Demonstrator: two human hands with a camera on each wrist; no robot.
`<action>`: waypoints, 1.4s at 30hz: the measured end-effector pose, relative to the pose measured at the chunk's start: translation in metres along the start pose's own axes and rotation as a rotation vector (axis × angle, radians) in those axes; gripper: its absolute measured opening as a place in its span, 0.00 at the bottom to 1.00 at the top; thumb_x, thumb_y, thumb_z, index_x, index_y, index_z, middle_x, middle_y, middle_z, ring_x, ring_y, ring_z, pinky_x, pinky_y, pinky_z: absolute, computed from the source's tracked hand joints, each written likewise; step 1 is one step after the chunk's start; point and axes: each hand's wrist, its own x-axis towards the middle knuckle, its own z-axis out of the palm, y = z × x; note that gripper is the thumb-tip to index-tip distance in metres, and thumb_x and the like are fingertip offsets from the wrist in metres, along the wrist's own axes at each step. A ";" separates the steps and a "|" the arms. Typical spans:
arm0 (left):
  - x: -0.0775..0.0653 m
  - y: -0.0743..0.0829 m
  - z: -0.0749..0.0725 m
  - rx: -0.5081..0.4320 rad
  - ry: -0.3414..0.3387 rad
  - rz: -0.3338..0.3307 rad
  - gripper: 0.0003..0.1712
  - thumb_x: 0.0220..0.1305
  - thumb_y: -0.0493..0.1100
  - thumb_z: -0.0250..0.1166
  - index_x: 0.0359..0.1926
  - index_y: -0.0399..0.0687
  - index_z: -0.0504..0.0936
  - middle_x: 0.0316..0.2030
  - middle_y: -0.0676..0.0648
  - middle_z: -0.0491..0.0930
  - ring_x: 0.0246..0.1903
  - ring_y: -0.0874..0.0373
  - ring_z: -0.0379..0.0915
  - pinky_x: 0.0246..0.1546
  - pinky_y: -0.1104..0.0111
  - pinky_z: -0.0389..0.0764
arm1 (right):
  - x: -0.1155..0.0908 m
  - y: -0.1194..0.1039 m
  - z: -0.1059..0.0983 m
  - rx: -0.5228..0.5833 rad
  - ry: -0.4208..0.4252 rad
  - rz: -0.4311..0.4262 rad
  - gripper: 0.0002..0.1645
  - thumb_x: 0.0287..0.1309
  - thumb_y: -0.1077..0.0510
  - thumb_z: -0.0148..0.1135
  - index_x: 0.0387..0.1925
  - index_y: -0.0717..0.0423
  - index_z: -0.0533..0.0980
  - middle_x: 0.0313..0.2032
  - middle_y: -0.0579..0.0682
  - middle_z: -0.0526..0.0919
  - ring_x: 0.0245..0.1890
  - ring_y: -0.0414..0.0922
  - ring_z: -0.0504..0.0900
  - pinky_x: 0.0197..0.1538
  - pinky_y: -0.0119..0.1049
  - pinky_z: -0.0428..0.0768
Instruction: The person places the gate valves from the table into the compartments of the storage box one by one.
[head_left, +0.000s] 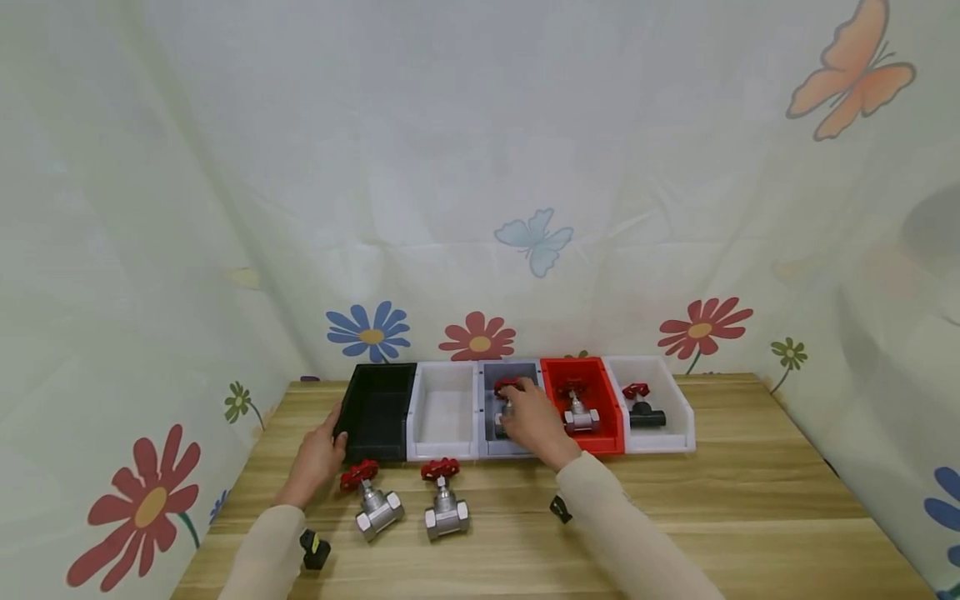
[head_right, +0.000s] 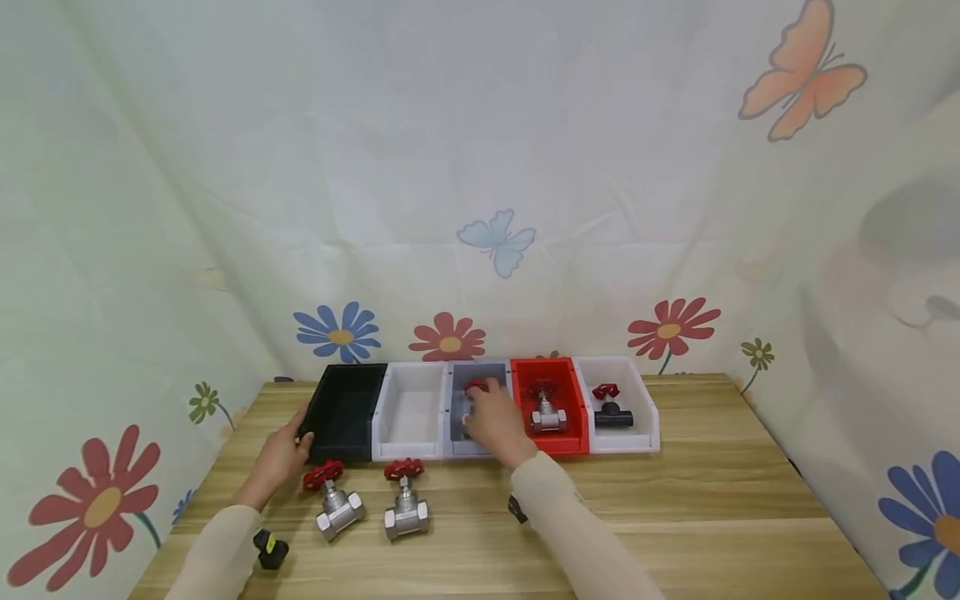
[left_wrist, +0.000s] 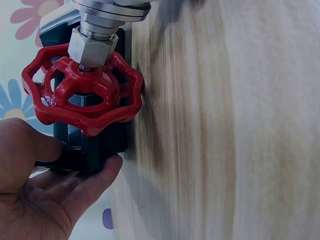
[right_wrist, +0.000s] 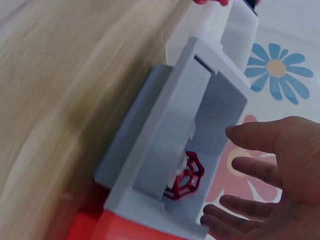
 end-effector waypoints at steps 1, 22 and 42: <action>0.000 0.000 0.000 0.002 -0.001 0.001 0.35 0.71 0.37 0.52 0.74 0.32 0.53 0.58 0.20 0.70 0.55 0.28 0.73 0.56 0.40 0.73 | -0.001 0.002 -0.002 0.009 0.013 -0.007 0.26 0.55 0.54 0.70 0.57 0.51 0.79 0.60 0.56 0.76 0.54 0.54 0.78 0.58 0.53 0.80; -0.002 0.000 -0.001 0.000 0.002 0.016 0.35 0.71 0.36 0.52 0.74 0.30 0.53 0.54 0.19 0.72 0.52 0.29 0.76 0.54 0.41 0.75 | -0.024 0.051 -0.050 -0.037 0.140 -0.094 0.31 0.54 0.55 0.70 0.61 0.51 0.75 0.65 0.59 0.71 0.64 0.57 0.71 0.59 0.55 0.78; 0.000 -0.001 0.000 0.004 -0.009 0.012 0.35 0.71 0.37 0.52 0.74 0.31 0.52 0.55 0.19 0.72 0.52 0.29 0.75 0.55 0.41 0.74 | -0.056 0.123 -0.087 -0.094 0.194 0.011 0.31 0.58 0.55 0.67 0.62 0.57 0.73 0.64 0.65 0.70 0.59 0.62 0.72 0.49 0.59 0.81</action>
